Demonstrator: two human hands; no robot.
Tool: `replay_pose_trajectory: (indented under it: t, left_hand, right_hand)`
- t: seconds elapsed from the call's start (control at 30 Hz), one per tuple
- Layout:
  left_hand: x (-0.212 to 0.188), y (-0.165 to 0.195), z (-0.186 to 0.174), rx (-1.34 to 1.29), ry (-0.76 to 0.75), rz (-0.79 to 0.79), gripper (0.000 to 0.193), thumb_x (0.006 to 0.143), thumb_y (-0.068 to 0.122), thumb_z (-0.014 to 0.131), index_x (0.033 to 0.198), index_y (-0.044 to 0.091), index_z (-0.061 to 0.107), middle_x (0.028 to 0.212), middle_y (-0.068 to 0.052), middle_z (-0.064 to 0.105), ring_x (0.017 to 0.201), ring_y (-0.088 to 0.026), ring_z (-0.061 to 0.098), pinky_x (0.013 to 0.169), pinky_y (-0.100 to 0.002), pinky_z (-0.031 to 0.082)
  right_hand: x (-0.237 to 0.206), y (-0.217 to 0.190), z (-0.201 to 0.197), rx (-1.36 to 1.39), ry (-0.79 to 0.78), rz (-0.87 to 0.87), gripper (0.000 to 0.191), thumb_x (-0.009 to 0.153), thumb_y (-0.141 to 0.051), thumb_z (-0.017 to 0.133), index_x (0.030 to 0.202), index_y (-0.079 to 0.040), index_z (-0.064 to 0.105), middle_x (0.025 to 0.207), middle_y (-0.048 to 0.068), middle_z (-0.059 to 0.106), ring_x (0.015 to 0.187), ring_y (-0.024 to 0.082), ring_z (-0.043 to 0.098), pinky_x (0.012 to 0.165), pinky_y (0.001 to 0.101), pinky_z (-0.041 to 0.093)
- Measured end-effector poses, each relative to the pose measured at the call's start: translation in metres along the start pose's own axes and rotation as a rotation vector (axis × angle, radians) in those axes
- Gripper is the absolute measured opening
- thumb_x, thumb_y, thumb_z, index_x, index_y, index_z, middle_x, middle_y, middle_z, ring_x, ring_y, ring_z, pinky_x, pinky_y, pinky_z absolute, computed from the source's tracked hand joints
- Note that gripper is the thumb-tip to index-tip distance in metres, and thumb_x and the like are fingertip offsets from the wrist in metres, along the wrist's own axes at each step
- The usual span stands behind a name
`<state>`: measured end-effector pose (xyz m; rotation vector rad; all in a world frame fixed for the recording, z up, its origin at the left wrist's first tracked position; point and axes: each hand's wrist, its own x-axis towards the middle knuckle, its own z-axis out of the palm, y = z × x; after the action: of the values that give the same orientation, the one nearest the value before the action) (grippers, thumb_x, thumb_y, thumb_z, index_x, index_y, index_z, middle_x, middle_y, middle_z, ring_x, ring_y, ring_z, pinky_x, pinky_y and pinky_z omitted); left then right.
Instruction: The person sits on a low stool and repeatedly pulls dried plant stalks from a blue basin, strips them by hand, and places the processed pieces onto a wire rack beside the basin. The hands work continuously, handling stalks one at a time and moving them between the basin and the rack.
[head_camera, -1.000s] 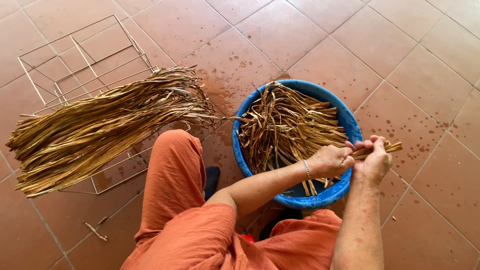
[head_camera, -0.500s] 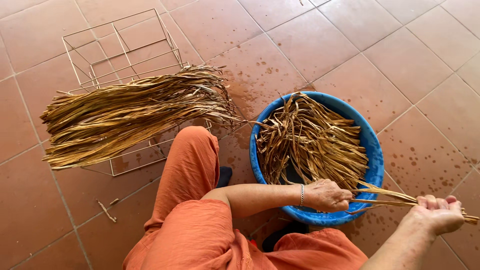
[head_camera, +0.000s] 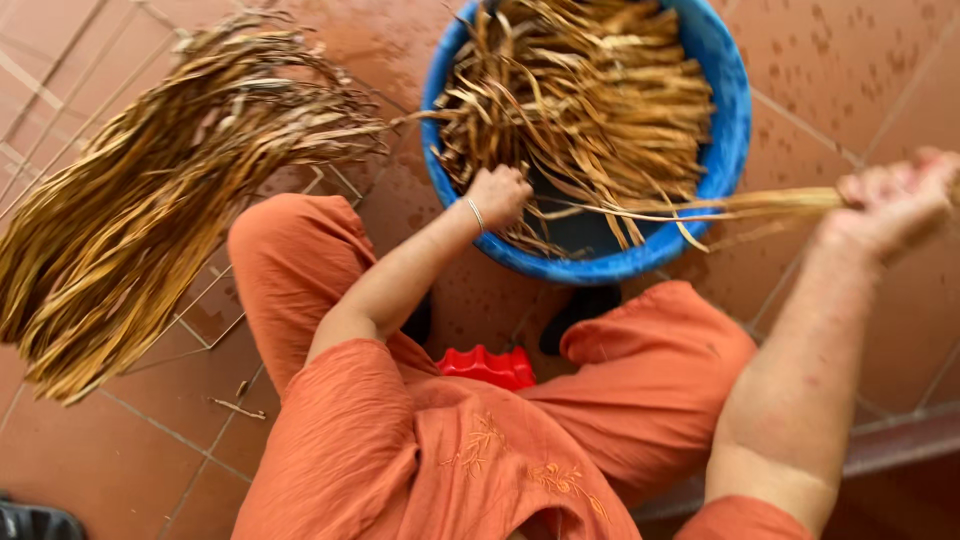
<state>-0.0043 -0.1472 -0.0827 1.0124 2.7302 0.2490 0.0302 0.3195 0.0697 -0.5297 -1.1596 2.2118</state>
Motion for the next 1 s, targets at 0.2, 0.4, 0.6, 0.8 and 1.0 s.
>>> replay_pose_trajectory:
  t: [0.2, 0.4, 0.6, 0.8, 1.0]
  left_hand:
    - [0.071, 0.024, -0.028, -0.155, 0.214, 0.004, 0.018, 0.087, 0.012, 0.067, 0.103, 0.007, 0.070, 0.110, -0.014, 0.068, 0.110, -0.033, 0.064, 0.090, -0.046, 0.053]
    - [0.127, 0.091, 0.010, -0.102, -0.030, 0.200, 0.021, 0.091, 0.004, 0.060, 0.107, 0.010, 0.072, 0.111, -0.008, 0.069, 0.111, -0.026, 0.061, 0.098, -0.037, 0.051]
    - [0.126, 0.138, 0.050, 0.040, 0.350, 0.429, 0.035, 0.080, 0.014, 0.061, 0.112, 0.015, 0.075, 0.117, -0.011, 0.065, 0.117, -0.028, 0.049, 0.093, -0.050, 0.040]
    - [0.120, 0.142, 0.049, 0.253, -0.144, 0.378, 0.019, 0.089, 0.022, 0.065, 0.101, 0.015, 0.078, 0.119, -0.006, 0.065, 0.125, -0.026, 0.051, 0.105, -0.044, 0.040]
    - [0.119, 0.110, 0.014, -0.365, 0.286, 0.109, 0.019, 0.093, 0.024, 0.068, 0.100, 0.012, 0.080, 0.106, -0.010, 0.072, 0.101, -0.032, 0.064, 0.086, -0.043, 0.052]
  right_hand:
    - [-0.036, 0.024, 0.035, -0.173, -0.163, 0.081, 0.026, 0.116, -0.033, 0.055, 0.108, -0.008, 0.057, 0.076, 0.006, 0.053, 0.062, 0.022, 0.055, 0.060, 0.0426, 0.056]
    - [-0.054, 0.013, 0.051, -0.229, -0.259, 0.172, 0.033, 0.122, -0.032, 0.059, 0.103, -0.005, 0.061, 0.068, 0.000, 0.043, 0.052, 0.011, 0.036, 0.048, 0.0294, 0.032]
    - [-0.059, -0.003, 0.051, -0.329, -0.264, 0.187, 0.030, 0.117, -0.032, 0.065, 0.103, -0.006, 0.063, 0.067, -0.001, 0.042, 0.047, 0.008, 0.032, 0.043, 0.0263, 0.027]
    - [-0.070, -0.007, 0.057, -0.406, -0.242, 0.063, 0.023, 0.113, -0.022, 0.074, 0.100, -0.007, 0.062, 0.066, -0.002, 0.043, 0.048, 0.008, 0.036, 0.042, 0.0265, 0.028]
    - [-0.076, -0.005, 0.065, -0.390, -0.211, 0.106, 0.014, 0.107, -0.019, 0.073, 0.103, -0.008, 0.067, 0.066, -0.003, 0.049, 0.048, 0.007, 0.042, 0.043, 0.0239, 0.034]
